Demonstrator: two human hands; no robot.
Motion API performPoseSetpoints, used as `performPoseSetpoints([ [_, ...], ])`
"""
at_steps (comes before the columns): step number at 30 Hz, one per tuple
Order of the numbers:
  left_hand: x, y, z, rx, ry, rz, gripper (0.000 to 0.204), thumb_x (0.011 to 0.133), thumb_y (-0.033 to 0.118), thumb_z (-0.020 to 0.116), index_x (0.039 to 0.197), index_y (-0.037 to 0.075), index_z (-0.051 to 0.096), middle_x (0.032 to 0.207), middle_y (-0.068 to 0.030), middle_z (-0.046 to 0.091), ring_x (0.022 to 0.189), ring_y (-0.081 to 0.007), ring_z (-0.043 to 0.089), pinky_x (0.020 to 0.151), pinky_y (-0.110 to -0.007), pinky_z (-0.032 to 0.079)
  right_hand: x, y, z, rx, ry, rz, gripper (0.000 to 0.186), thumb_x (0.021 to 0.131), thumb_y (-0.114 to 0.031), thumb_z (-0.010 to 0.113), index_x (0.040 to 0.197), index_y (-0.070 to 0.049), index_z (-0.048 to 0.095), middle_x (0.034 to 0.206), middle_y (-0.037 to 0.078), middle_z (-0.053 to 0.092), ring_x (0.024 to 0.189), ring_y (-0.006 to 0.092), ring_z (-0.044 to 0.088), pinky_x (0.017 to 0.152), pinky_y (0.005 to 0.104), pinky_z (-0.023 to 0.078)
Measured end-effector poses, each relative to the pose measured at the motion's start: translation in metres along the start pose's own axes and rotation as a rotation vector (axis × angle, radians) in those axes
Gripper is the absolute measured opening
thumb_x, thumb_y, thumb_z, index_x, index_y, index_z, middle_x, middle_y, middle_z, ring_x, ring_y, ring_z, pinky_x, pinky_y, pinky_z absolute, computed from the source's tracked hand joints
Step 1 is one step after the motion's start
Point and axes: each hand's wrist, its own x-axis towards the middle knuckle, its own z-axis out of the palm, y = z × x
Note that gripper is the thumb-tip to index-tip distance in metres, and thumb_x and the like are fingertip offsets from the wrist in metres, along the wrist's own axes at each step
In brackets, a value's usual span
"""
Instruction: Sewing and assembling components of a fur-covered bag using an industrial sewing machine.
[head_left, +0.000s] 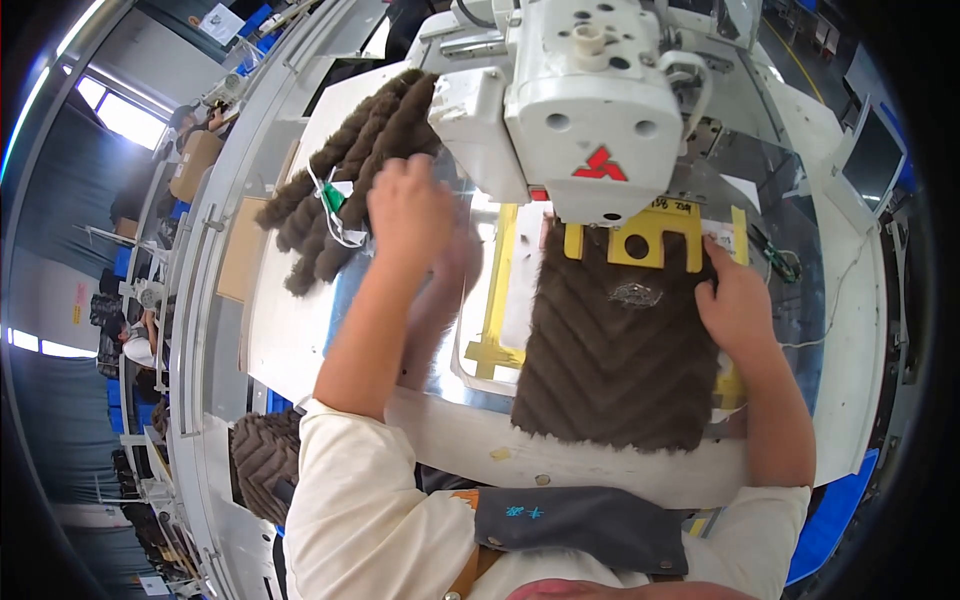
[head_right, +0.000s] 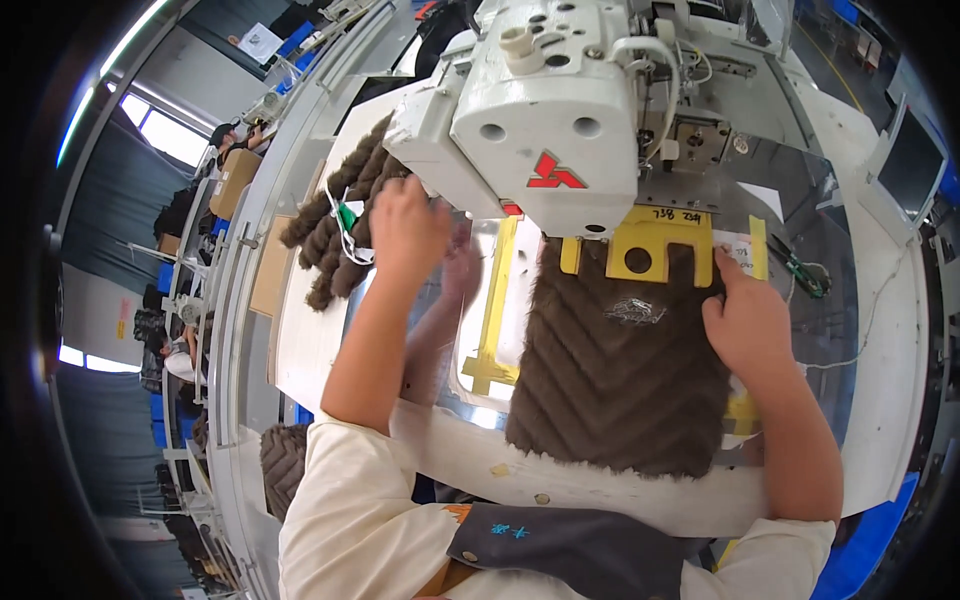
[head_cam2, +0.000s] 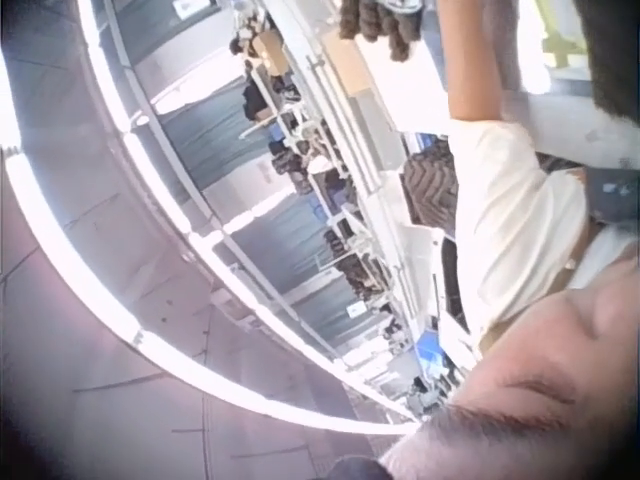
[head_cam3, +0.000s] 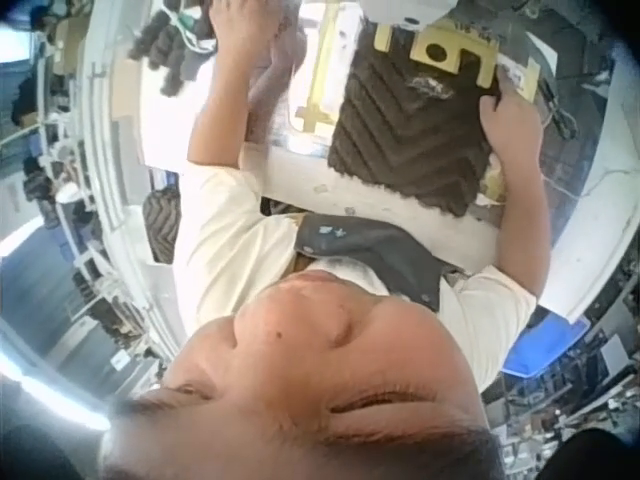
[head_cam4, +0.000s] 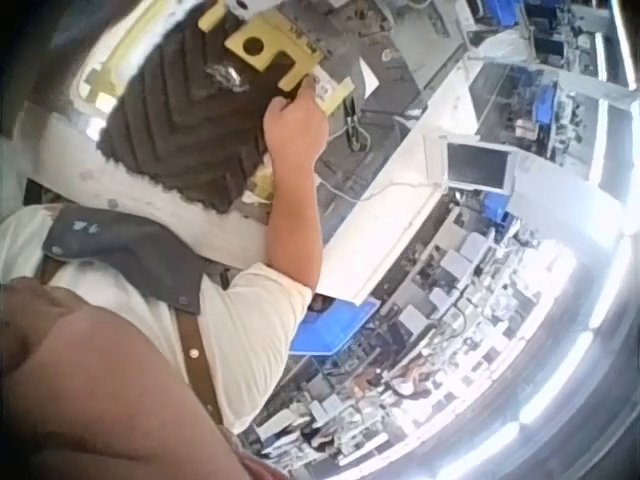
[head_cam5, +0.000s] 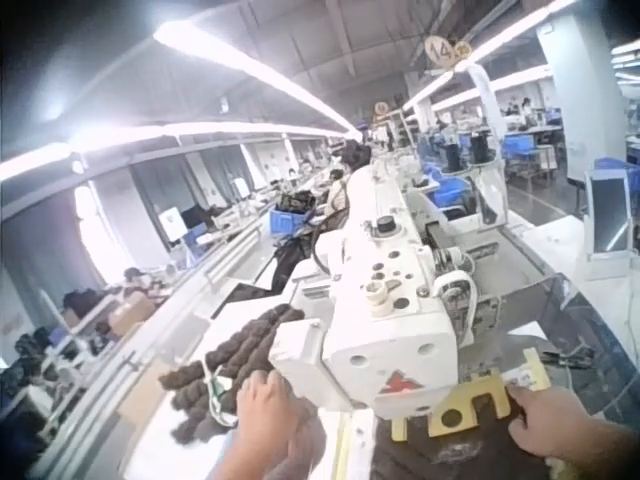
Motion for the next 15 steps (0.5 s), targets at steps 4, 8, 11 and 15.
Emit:
performPoseSetpoints([
  [4, 0.020, -0.074, 0.002, 0.217, -0.277, -0.316, 0.039, 0.087, 0.032, 0.074, 0.108, 0.001, 0.061, 0.112, -0.0232, 0.070, 0.105, -0.0397, 0.071, 0.090, -0.047, 0.057, -0.001, 0.003, 0.000, -0.017, 0.008, 0.002, 0.056, 0.085, -0.016, 0.059, 0.140, -0.005, 0.061, 0.088, 0.025, 0.071, 0.086, 0.0451, 0.069, 0.082, 0.0546, 0.055],
  [8, 0.020, -0.092, -0.005, 0.148, -0.372, -0.330, 0.033, 0.088, 0.026, 0.067, 0.108, 0.000, 0.069, 0.109, -0.0254, 0.073, 0.105, -0.0423, 0.071, 0.092, -0.050, 0.056, -0.003, 0.005, -0.004, 0.004, 0.014, -0.018, 0.056, 0.086, -0.016, 0.059, 0.140, -0.003, 0.060, 0.091, 0.027, 0.072, 0.086, 0.0454, 0.070, 0.083, 0.0541, 0.056],
  [11, 0.029, -0.082, -0.031, 0.034, -0.071, -0.390, 0.029, 0.088, 0.022, 0.061, 0.104, 0.000, 0.069, 0.110, -0.0271, 0.072, 0.106, -0.0471, 0.067, 0.093, -0.052, 0.054, -0.006, 0.008, -0.003, 0.005, 0.009, -0.034, 0.056, 0.086, -0.015, 0.058, 0.141, -0.001, 0.059, 0.091, 0.027, 0.072, 0.085, 0.0454, 0.070, 0.082, 0.0540, 0.056],
  [15, 0.038, -0.059, -0.093, -0.416, 0.144, -0.434, 0.028, 0.091, 0.024, 0.069, 0.106, 0.000, 0.066, 0.104, -0.0199, 0.073, 0.100, -0.0365, 0.070, 0.089, -0.047, 0.053, -0.010, 0.006, -0.004, 0.011, 0.030, -0.050, 0.052, 0.087, -0.016, 0.059, 0.137, 0.000, 0.061, 0.100, 0.026, 0.070, 0.090, 0.0460, 0.068, 0.084, 0.0528, 0.056],
])
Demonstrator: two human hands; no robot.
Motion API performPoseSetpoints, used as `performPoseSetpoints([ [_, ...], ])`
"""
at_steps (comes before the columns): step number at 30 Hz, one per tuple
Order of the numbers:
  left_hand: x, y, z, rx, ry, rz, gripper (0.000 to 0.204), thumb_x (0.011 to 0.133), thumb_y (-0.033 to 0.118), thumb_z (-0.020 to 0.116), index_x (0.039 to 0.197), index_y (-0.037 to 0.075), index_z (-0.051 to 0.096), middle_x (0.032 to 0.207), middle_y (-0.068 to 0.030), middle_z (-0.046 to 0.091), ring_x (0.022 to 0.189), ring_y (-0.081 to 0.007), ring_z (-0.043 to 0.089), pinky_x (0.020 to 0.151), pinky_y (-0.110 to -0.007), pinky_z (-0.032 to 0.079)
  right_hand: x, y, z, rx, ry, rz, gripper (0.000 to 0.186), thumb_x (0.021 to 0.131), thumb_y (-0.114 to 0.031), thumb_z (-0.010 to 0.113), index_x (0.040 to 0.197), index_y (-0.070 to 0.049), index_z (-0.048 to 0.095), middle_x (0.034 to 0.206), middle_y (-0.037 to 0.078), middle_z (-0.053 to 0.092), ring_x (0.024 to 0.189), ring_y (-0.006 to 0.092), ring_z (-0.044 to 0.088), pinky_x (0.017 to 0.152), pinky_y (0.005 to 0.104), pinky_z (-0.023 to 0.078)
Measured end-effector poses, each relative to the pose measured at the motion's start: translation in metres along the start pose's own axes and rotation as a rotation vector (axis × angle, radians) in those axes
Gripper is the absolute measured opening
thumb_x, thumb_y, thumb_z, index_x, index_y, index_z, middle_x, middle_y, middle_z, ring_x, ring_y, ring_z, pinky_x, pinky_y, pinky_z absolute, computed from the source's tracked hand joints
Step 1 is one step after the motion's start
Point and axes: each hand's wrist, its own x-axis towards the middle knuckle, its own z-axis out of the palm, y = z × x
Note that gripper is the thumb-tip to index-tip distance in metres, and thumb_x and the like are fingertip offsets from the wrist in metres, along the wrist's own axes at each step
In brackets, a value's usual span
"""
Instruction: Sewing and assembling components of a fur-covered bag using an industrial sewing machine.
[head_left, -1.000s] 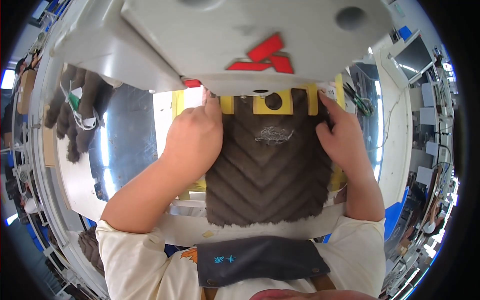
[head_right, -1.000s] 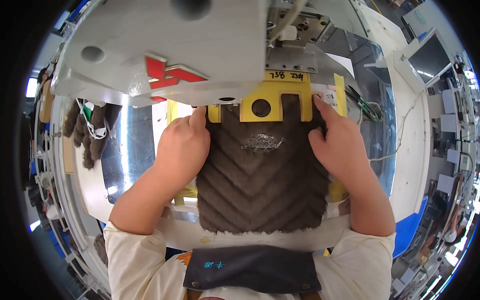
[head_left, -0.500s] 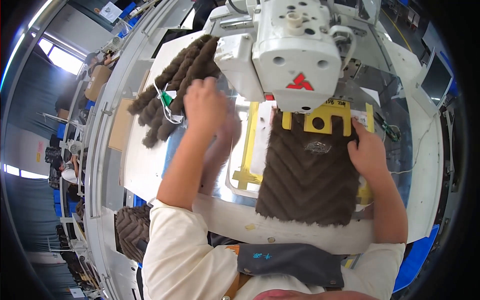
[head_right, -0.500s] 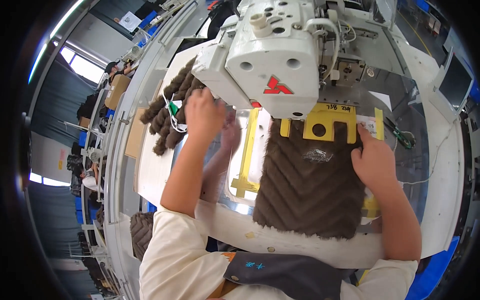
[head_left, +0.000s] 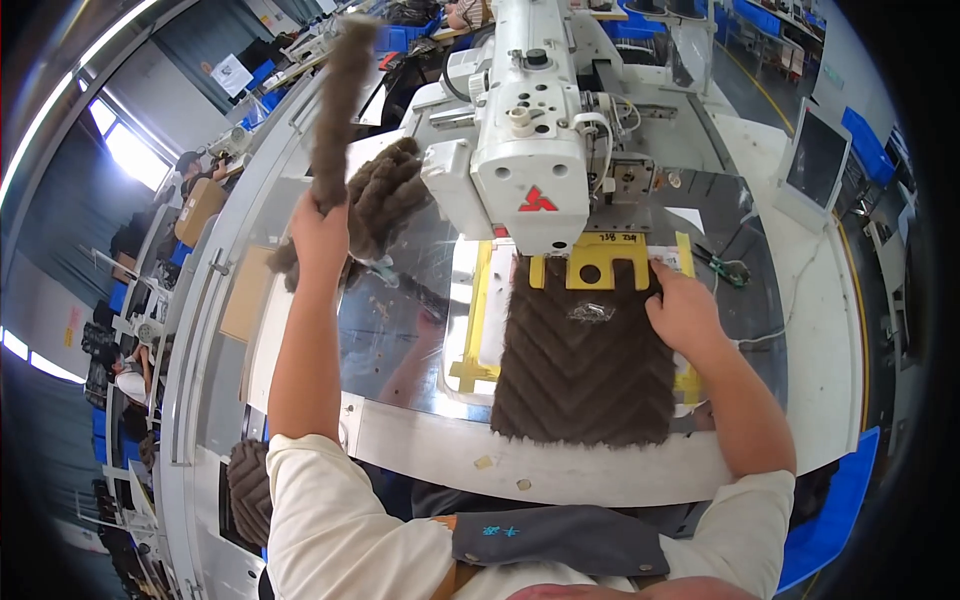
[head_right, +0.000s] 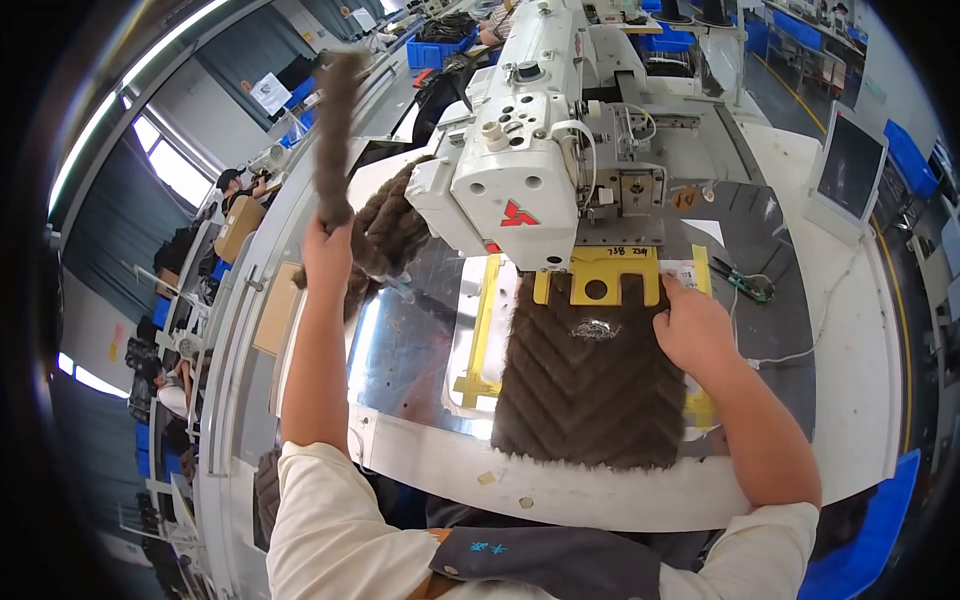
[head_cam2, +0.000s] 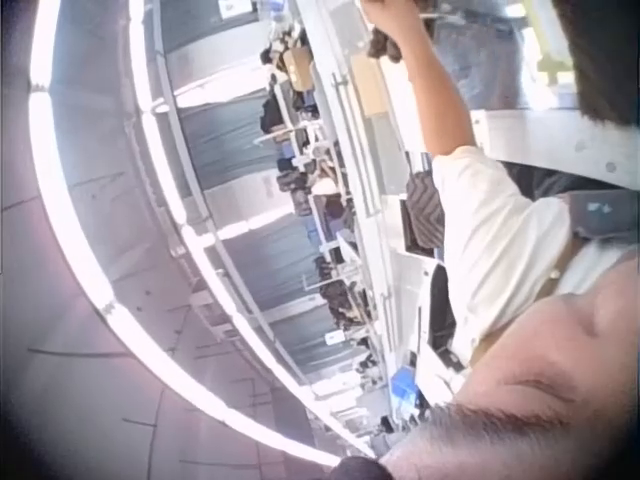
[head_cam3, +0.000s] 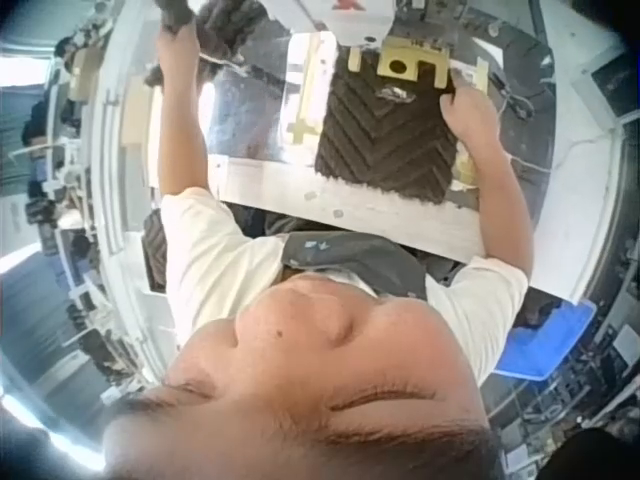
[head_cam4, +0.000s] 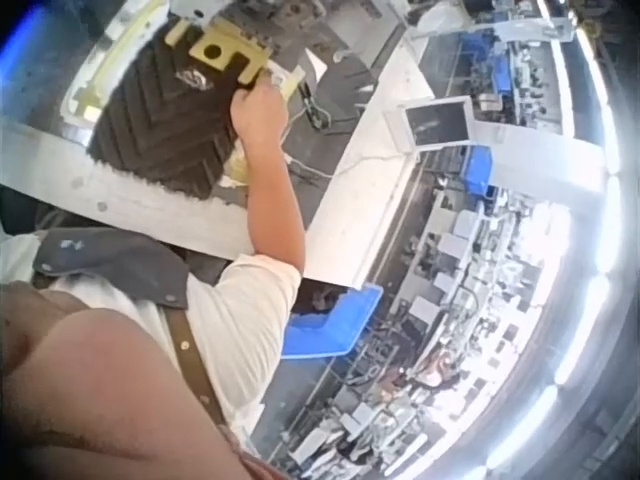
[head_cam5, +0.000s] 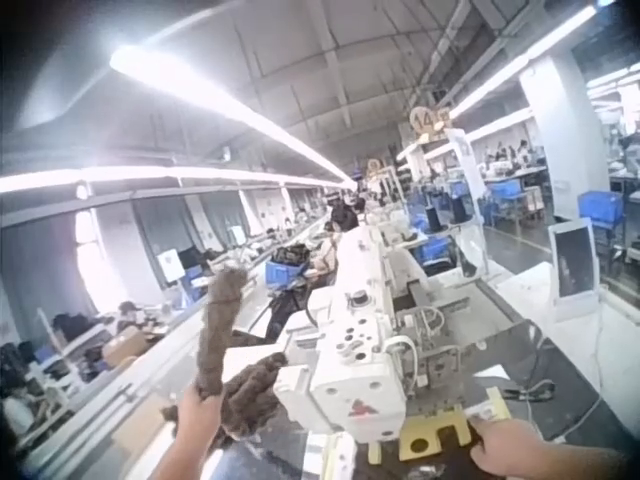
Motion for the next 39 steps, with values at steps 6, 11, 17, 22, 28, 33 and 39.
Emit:
performPoseSetpoints([
  [6, -0.084, 0.065, -0.034, -0.967, -0.227, -0.168, 0.018, 0.096, 0.017, 0.076, 0.107, 0.005, 0.067, 0.095, -0.0026, 0.067, 0.088, -0.0119, 0.063, 0.077, -0.029, 0.051, -0.024, -0.040, -0.041, 0.256, 0.051, -0.212, 0.055, 0.085, -0.022, 0.075, 0.134, -0.001, 0.060, 0.133, 0.023, 0.055, 0.118, 0.0404, 0.059, 0.098, 0.0462, 0.050],
  [11, -0.157, 0.113, 0.005, -1.154, -0.836, -0.012, 0.032, 0.091, 0.020, 0.078, 0.112, 0.001, 0.062, 0.112, -0.0118, 0.066, 0.106, -0.0199, 0.061, 0.097, -0.036, 0.047, -0.044, -0.093, -0.058, 0.455, 0.034, -0.574, 0.064, 0.086, -0.031, 0.079, 0.139, -0.002, 0.057, 0.136, 0.023, 0.057, 0.121, 0.0411, 0.058, 0.101, 0.0465, 0.049],
  [17, -0.158, 0.109, 0.048, -1.693, -0.819, -0.296, 0.044, 0.085, 0.022, 0.083, 0.118, 0.004, 0.060, 0.116, -0.0106, 0.061, 0.115, -0.0243, 0.060, 0.102, -0.040, 0.049, -0.024, -0.065, -0.063, 0.003, -0.196, -0.370, 0.023, 0.079, -0.009, 0.068, 0.099, 0.001, 0.065, 0.100, 0.022, 0.071, 0.101, 0.0417, 0.068, 0.087, 0.0495, 0.054],
  [22, -0.146, 0.080, 0.063, -1.666, -0.737, -0.212, 0.041, 0.085, 0.015, 0.083, 0.117, 0.001, 0.061, 0.115, -0.0110, 0.062, 0.114, -0.0246, 0.061, 0.102, -0.040, 0.048, -0.013, -0.029, -0.081, -0.222, -0.253, -0.188, 0.022, 0.077, -0.008, 0.069, 0.096, 0.001, 0.065, 0.098, 0.021, 0.068, 0.097, 0.0425, 0.066, 0.083, 0.0513, 0.053],
  [28, -0.174, 0.089, 0.075, -1.181, -1.020, 0.129, 0.034, 0.081, 0.008, 0.087, 0.108, 0.002, 0.069, 0.112, -0.0079, 0.066, 0.108, -0.0198, 0.063, 0.096, -0.034, 0.051, -0.023, -0.067, -0.053, 0.195, -0.289, -0.455, 0.023, 0.082, -0.017, 0.074, 0.092, 0.000, 0.062, 0.092, 0.019, 0.068, 0.093, 0.0411, 0.067, 0.081, 0.0498, 0.053],
  [33, -0.176, 0.091, 0.072, -1.229, -1.107, 0.076, 0.040, 0.080, 0.012, 0.091, 0.113, 0.001, 0.070, 0.108, -0.0072, 0.069, 0.102, -0.0177, 0.066, 0.092, -0.032, 0.053, -0.022, -0.076, -0.045, 0.222, -0.397, -0.485, 0.025, 0.085, -0.021, 0.075, 0.091, -0.001, 0.063, 0.090, 0.017, 0.067, 0.093, 0.0408, 0.067, 0.079, 0.0498, 0.053],
  [39, -0.171, 0.089, 0.067, -1.175, -0.973, 0.039, 0.032, 0.078, 0.012, 0.091, 0.101, 0.000, 0.073, 0.097, -0.0085, 0.075, 0.092, -0.0165, 0.070, 0.082, -0.031, 0.054, -0.016, -0.068, -0.045, 0.122, -0.443, -0.443, 0.021, 0.085, -0.020, 0.074, 0.088, -0.001, 0.066, 0.088, 0.018, 0.068, 0.089, 0.0416, 0.067, 0.078, 0.0510, 0.053],
])
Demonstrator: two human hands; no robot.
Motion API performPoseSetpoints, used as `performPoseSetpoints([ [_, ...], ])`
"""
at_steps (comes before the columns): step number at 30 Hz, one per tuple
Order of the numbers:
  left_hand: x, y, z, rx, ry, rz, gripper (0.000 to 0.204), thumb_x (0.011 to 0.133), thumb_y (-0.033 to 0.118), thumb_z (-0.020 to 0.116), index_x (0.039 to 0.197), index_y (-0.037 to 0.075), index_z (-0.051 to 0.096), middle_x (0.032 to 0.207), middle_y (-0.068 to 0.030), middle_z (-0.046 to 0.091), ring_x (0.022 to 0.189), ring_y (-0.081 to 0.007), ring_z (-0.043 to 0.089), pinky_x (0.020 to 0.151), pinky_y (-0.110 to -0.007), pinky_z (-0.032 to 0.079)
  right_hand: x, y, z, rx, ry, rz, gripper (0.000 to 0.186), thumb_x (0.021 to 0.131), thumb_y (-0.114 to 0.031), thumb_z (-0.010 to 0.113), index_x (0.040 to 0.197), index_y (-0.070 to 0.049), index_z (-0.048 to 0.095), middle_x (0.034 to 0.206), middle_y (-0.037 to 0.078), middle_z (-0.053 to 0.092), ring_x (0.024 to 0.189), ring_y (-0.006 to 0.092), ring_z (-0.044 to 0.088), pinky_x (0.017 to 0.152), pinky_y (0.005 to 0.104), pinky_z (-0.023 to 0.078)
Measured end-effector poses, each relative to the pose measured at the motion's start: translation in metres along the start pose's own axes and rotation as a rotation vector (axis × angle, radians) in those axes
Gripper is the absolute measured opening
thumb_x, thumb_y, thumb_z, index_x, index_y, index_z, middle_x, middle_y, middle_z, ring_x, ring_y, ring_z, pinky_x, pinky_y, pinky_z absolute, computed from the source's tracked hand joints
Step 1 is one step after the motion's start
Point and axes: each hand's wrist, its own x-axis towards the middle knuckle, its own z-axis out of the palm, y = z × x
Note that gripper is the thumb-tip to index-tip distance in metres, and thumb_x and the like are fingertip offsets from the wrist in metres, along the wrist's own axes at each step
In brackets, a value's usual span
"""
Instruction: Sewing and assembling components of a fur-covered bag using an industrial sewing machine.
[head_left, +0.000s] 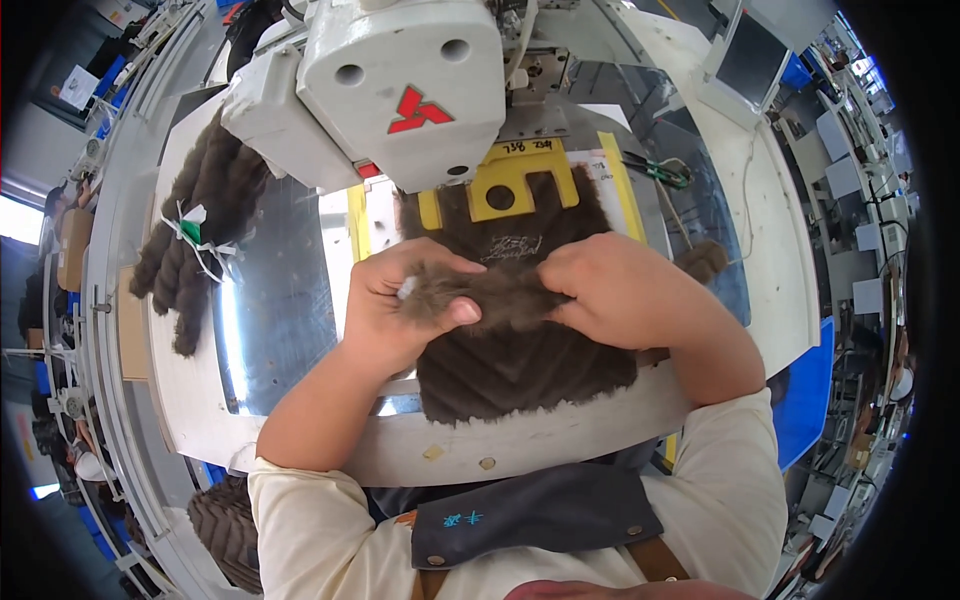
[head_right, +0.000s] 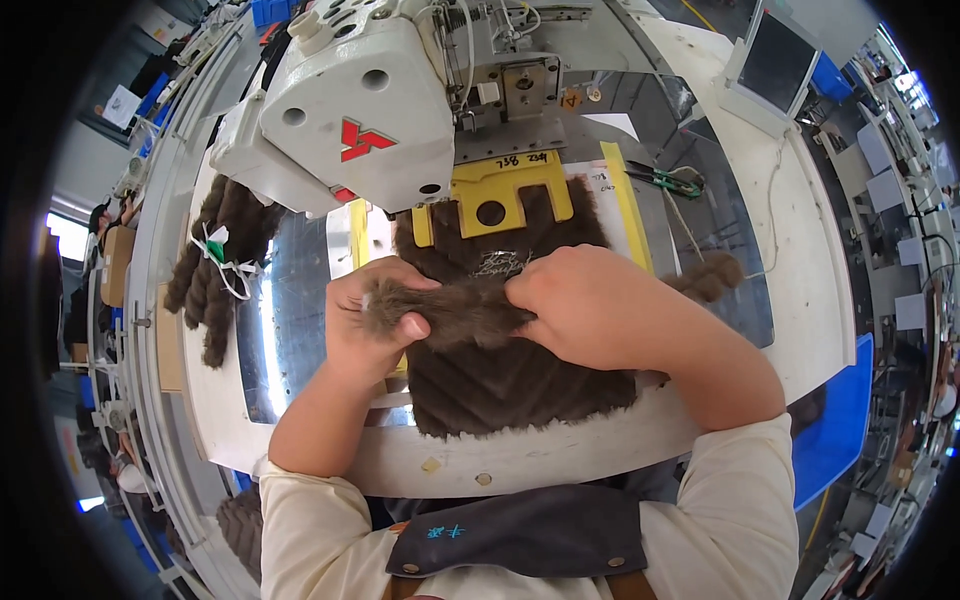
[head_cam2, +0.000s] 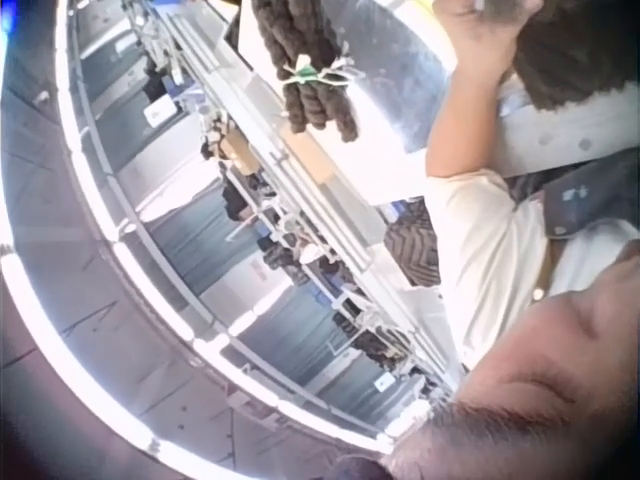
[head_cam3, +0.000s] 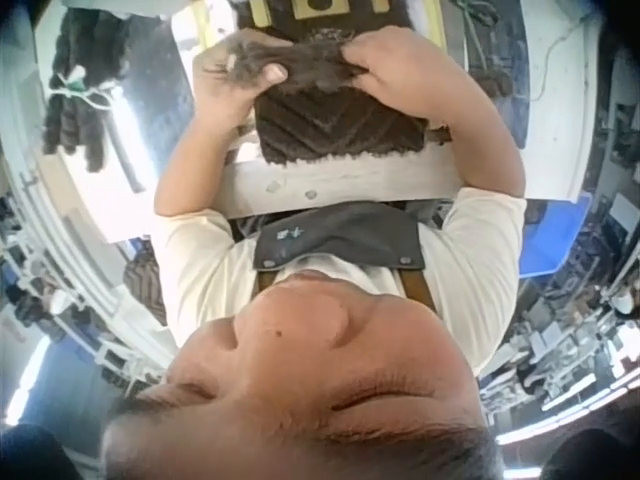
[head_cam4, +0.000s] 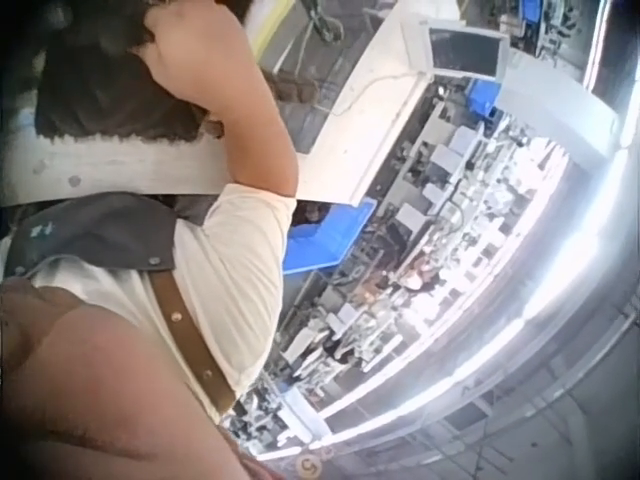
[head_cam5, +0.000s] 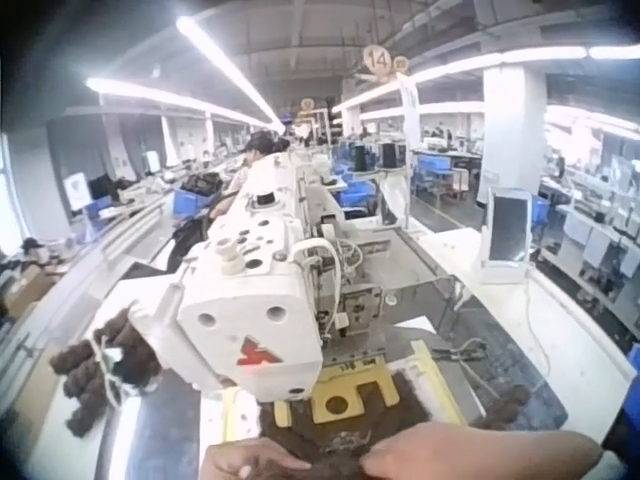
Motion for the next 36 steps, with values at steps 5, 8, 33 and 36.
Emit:
performPoseSetpoints([
  [5, 0.000, 0.000, -0.001, 0.171, 0.044, 0.092, 0.026, 0.078, 0.014, 0.091, 0.092, -0.001, 0.075, 0.085, -0.0089, 0.073, 0.081, -0.0163, 0.069, 0.076, -0.029, 0.054, 0.003, 0.006, -0.001, 0.039, -0.128, 0.063, 0.026, 0.088, -0.025, 0.073, 0.085, 0.000, 0.067, 0.084, 0.020, 0.069, 0.088, 0.0433, 0.067, 0.078, 0.0513, 0.053],
  [8, 0.000, -0.001, -0.001, 0.116, 0.040, 0.121, 0.028, 0.078, 0.017, 0.091, 0.094, -0.001, 0.076, 0.080, -0.0081, 0.071, 0.075, -0.0163, 0.068, 0.071, -0.029, 0.053, 0.004, 0.008, -0.006, 0.071, -0.169, 0.048, 0.027, 0.089, -0.026, 0.073, 0.084, 0.000, 0.067, 0.082, 0.021, 0.069, 0.087, 0.0435, 0.067, 0.077, 0.0511, 0.053],
  [33, -0.003, -0.012, 0.015, 0.216, -0.164, 0.185, 0.028, 0.083, -0.009, 0.065, 0.110, -0.007, 0.065, 0.103, -0.0113, 0.067, 0.092, -0.0215, 0.069, 0.082, -0.033, 0.058, 0.003, -0.023, 0.004, 0.514, 0.293, 0.005, 0.029, 0.080, -0.016, 0.083, 0.097, 0.000, 0.067, 0.091, 0.015, 0.064, 0.080, 0.0294, 0.064, 0.072, 0.0375, 0.054],
  [36, 0.000, -0.020, 0.017, 0.290, -0.291, 0.314, 0.014, 0.082, -0.006, 0.073, 0.096, -0.001, 0.072, 0.097, -0.0143, 0.069, 0.081, -0.0253, 0.066, 0.072, -0.034, 0.054, 0.004, -0.024, 0.003, 0.530, 0.320, -0.093, 0.028, 0.078, -0.014, 0.084, 0.096, 0.000, 0.067, 0.087, 0.012, 0.063, 0.076, 0.0257, 0.063, 0.067, 0.0356, 0.052],
])
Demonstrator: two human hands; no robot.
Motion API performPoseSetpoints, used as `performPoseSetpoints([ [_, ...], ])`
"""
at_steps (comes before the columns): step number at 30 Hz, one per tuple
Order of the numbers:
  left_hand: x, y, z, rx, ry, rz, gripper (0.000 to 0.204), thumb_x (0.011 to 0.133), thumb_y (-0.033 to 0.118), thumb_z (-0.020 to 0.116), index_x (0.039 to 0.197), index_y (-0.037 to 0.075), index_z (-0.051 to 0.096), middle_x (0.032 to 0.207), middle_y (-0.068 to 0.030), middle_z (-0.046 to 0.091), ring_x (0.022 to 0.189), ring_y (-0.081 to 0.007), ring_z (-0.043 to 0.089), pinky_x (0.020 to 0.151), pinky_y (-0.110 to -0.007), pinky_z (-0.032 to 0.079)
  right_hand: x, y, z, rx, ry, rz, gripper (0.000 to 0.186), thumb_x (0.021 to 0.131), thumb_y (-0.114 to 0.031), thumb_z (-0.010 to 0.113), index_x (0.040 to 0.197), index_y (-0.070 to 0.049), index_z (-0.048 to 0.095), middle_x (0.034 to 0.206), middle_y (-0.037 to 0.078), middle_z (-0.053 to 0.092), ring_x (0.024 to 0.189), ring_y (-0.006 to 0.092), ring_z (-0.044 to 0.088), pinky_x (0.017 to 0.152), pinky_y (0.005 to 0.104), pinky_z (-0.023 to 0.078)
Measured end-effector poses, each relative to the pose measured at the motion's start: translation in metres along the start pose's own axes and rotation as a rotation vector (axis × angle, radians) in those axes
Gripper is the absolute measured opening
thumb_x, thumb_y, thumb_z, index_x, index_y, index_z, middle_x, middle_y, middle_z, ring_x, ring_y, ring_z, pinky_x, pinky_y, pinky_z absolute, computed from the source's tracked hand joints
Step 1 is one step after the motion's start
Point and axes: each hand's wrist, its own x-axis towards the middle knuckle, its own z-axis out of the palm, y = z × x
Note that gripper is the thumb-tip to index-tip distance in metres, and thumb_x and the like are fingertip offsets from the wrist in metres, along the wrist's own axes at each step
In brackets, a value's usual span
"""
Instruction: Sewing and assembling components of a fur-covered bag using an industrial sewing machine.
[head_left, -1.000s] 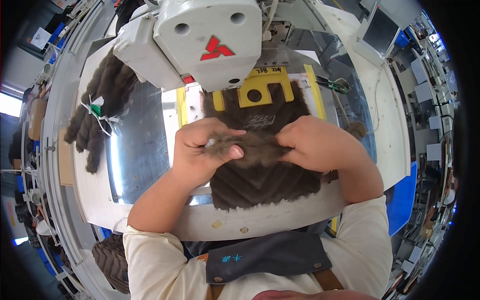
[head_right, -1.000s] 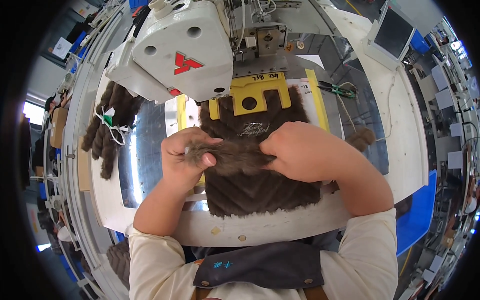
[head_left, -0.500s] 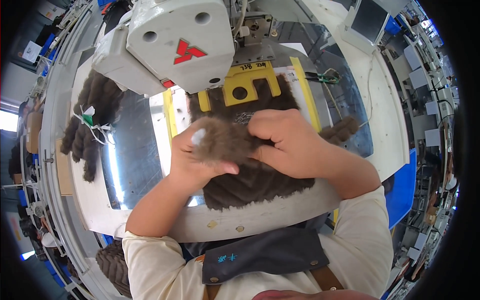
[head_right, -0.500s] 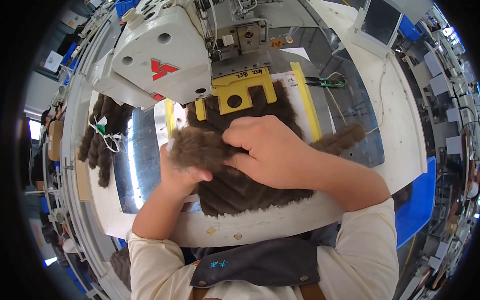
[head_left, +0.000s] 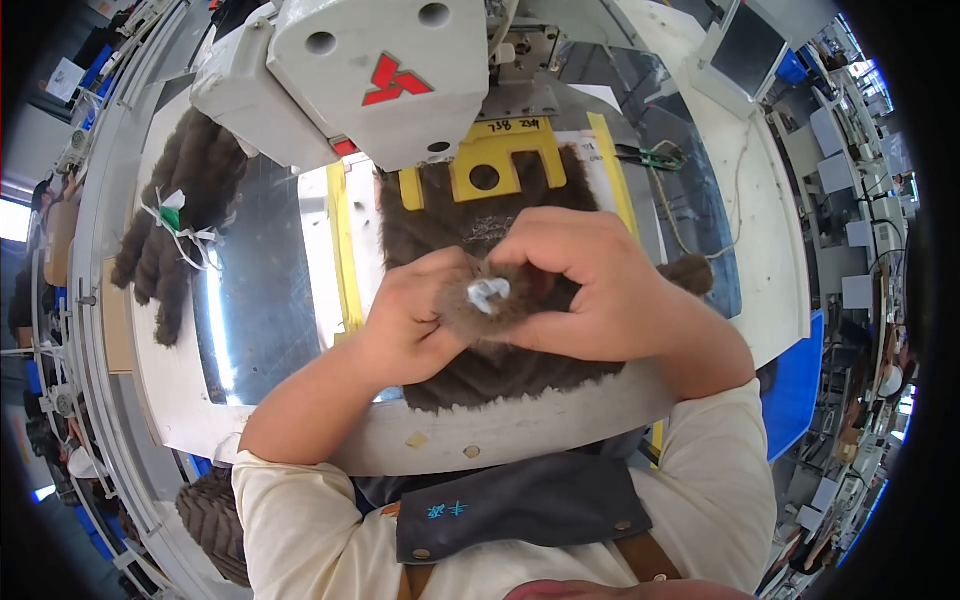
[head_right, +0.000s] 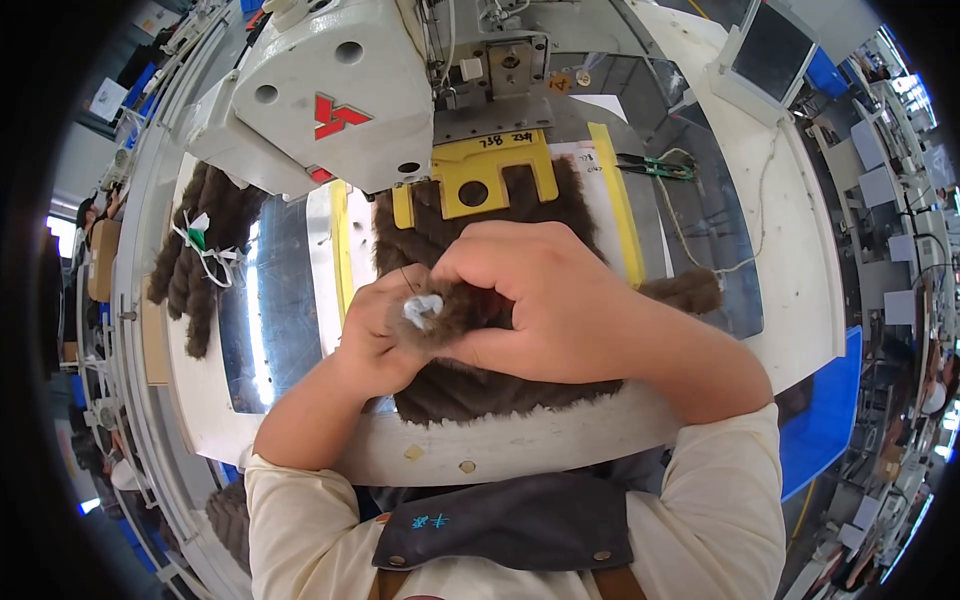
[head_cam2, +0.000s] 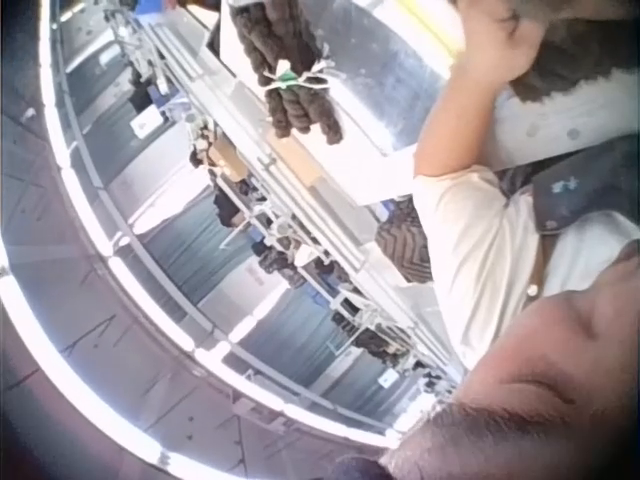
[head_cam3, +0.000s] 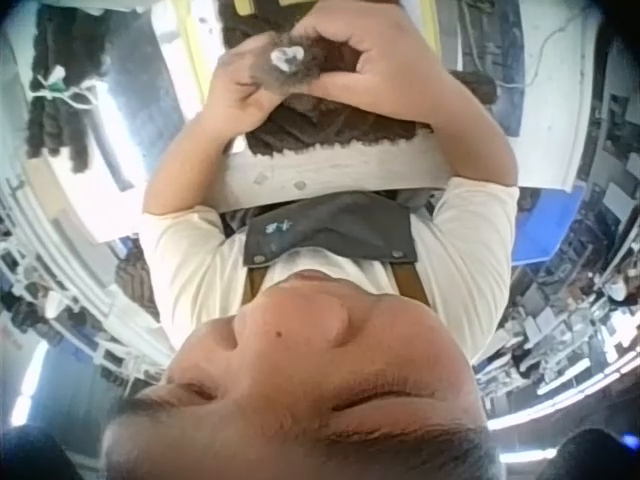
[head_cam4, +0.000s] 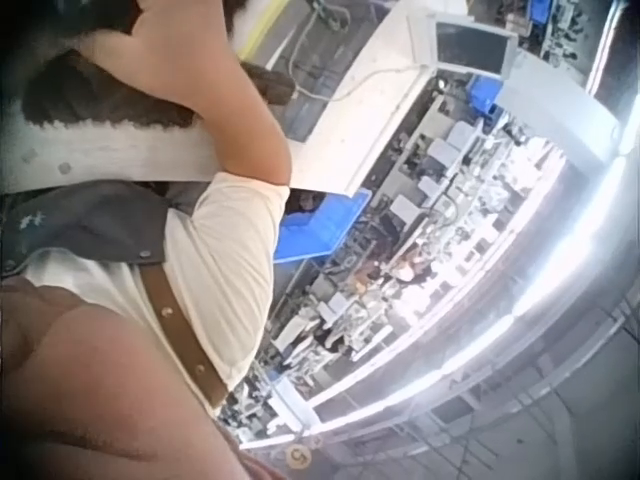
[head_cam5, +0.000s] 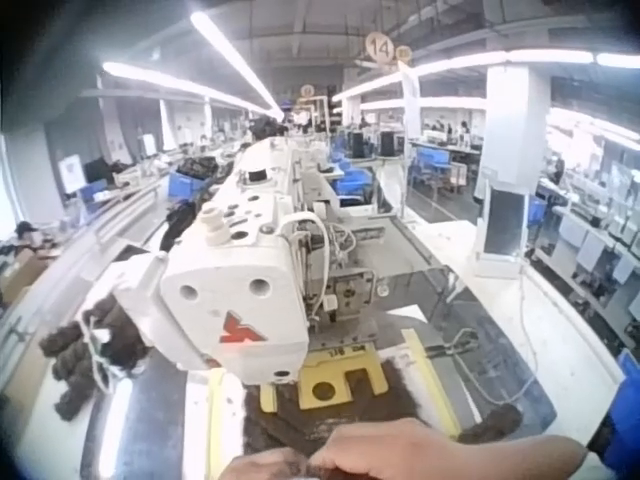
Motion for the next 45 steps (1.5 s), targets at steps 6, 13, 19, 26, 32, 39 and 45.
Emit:
performPoseSetpoints([
  [6, 0.003, 0.001, -0.001, -0.030, -0.007, -0.069, 0.014, 0.086, 0.000, 0.076, 0.099, 0.000, 0.071, 0.094, -0.0127, 0.066, 0.080, -0.0281, 0.065, 0.070, -0.036, 0.051, -0.003, 0.012, 0.006, -0.054, 0.029, -0.022, 0.022, 0.078, -0.011, 0.083, 0.092, -0.002, 0.069, 0.079, 0.009, 0.064, 0.072, 0.0255, 0.062, 0.065, 0.0340, 0.050],
  [13, 0.005, -0.005, 0.011, -0.198, 0.215, -0.314, 0.022, 0.091, 0.016, 0.080, 0.101, -0.002, 0.070, 0.091, -0.0149, 0.068, 0.081, -0.0261, 0.067, 0.072, -0.035, 0.052, 0.019, 0.036, 0.008, 0.243, 0.076, 0.331, 0.007, 0.092, -0.004, 0.073, 0.094, 0.002, 0.071, 0.079, 0.003, 0.070, 0.066, 0.0065, 0.063, 0.059, 0.0223, 0.050],
  [19, 0.012, -0.012, 0.004, 0.109, 0.399, -0.597, 0.033, 0.099, 0.014, 0.072, 0.125, -0.003, 0.062, 0.091, -0.0069, 0.072, 0.082, -0.0150, 0.065, 0.075, -0.031, 0.053, 0.070, 0.077, 0.009, 0.007, -0.088, 0.443, 0.018, 0.094, -0.009, 0.072, 0.082, 0.002, 0.065, 0.070, 0.004, 0.065, 0.062, 0.0091, 0.065, 0.056, 0.0247, 0.053],
  [26, 0.010, -0.013, -0.027, 0.527, 0.103, -0.529, 0.032, 0.094, -0.001, 0.060, 0.125, 0.003, 0.066, 0.105, -0.0200, 0.070, 0.086, -0.0390, 0.068, 0.078, -0.043, 0.055, 0.107, 0.114, 0.026, -0.278, 0.038, 0.165, 0.030, 0.076, -0.020, 0.081, 0.096, 0.001, 0.070, 0.083, 0.018, 0.072, 0.084, 0.0415, 0.069, 0.077, 0.0462, 0.054],
  [32, 0.011, -0.013, -0.040, 0.853, -0.148, -0.326, 0.062, 0.076, -0.010, 0.057, 0.135, 0.005, 0.065, 0.137, -0.0124, 0.064, 0.108, -0.0357, 0.064, 0.096, -0.044, 0.051, 0.103, 0.116, 0.026, -0.315, 0.049, 0.161, 0.031, 0.076, -0.021, 0.082, 0.094, 0.001, 0.071, 0.088, 0.018, 0.073, 0.088, 0.0407, 0.070, 0.078, 0.0479, 0.055],
  [39, 0.017, -0.013, -0.029, 0.999, -0.209, -0.257, 0.069, 0.074, -0.006, 0.060, 0.142, 0.004, 0.060, 0.140, -0.0107, 0.065, 0.107, -0.0311, 0.066, 0.095, -0.039, 0.051, 0.113, 0.120, 0.015, -0.512, -0.014, 0.286, 0.036, 0.073, -0.031, 0.084, 0.086, 0.001, 0.075, 0.089, 0.020, 0.074, 0.094, 0.0401, 0.072, 0.083, 0.0473, 0.058],
  [45, 0.023, -0.031, -0.029, 1.186, -0.293, -0.176, 0.060, 0.080, 0.003, 0.060, 0.140, 0.005, 0.062, 0.132, -0.0077, 0.070, 0.098, -0.0251, 0.070, 0.084, -0.036, 0.056, 0.124, 0.134, 0.011, -0.499, -0.018, 0.222, 0.041, 0.071, -0.035, 0.085, 0.086, 0.003, 0.077, 0.091, 0.025, 0.074, 0.097, 0.0407, 0.072, 0.086, 0.0484, 0.058],
])
